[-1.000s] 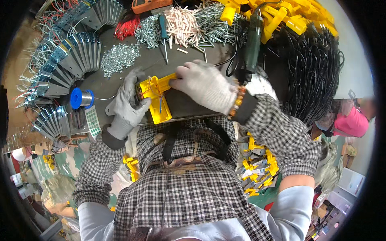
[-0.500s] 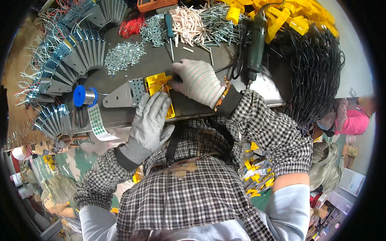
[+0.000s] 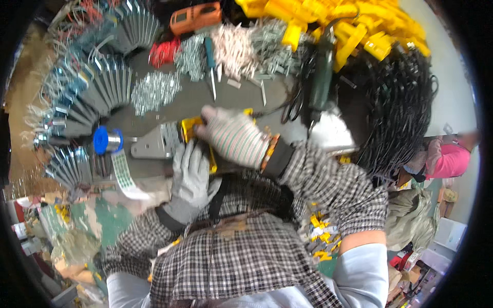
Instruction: The person assembles a yellow handheld electronic device by integrating internal circuitry, wires, connectors, and fasteners into its plastic housing. This is done using an electric screwdriver, soldering iron, and tweezers.
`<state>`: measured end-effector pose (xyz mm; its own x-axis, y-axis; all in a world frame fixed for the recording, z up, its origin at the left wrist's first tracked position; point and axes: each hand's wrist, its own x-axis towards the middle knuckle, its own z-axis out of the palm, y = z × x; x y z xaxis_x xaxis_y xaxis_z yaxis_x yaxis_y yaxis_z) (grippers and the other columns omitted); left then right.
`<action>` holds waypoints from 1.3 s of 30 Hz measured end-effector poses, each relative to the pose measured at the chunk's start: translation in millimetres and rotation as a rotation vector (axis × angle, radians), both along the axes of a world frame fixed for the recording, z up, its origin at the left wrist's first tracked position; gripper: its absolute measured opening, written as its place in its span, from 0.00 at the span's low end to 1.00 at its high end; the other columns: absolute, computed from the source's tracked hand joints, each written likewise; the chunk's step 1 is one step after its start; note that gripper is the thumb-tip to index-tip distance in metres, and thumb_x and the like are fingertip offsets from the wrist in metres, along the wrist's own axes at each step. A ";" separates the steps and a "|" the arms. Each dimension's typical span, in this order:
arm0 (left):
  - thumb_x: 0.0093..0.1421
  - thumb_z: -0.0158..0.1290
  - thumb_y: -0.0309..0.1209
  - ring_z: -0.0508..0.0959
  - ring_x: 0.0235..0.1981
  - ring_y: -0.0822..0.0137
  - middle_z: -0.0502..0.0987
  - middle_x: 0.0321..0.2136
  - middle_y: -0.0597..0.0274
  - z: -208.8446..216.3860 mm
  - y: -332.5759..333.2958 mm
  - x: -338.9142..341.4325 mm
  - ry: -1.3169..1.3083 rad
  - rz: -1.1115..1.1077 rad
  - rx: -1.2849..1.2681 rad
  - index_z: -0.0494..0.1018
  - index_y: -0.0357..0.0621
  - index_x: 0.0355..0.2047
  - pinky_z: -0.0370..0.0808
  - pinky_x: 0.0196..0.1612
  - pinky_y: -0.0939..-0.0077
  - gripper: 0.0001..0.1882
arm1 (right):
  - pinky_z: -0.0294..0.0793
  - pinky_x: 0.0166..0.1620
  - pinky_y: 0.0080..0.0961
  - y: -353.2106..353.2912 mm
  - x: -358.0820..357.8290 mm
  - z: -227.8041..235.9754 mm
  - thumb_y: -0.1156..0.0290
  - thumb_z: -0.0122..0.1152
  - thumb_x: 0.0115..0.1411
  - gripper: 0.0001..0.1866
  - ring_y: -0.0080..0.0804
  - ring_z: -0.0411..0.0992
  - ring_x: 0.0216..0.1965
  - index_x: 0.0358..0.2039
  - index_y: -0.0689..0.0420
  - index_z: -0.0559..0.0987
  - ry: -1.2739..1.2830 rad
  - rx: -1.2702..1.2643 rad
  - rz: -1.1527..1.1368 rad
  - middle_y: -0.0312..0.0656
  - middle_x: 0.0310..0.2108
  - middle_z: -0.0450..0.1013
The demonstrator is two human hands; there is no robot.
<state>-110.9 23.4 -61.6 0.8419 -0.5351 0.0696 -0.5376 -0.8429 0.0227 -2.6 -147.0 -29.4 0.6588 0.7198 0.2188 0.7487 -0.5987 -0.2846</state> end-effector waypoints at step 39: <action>0.59 0.50 0.36 0.72 0.56 0.49 0.70 0.55 0.44 -37.9 -0.4 4.4 -0.165 0.086 -0.214 0.68 0.36 0.46 0.66 0.52 0.43 0.19 | 0.77 0.43 0.44 -47.2 389.8 166.8 0.42 0.54 0.59 0.28 0.43 0.77 0.49 0.42 0.53 0.84 0.001 0.065 -1.148 0.45 0.45 0.79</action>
<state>-106.5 23.0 -99.5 0.8512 -0.4210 0.3134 -0.4759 -0.8709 0.1229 387.3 -194.1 137.4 0.9192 -0.3176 0.2326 -0.2290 -0.9120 -0.3403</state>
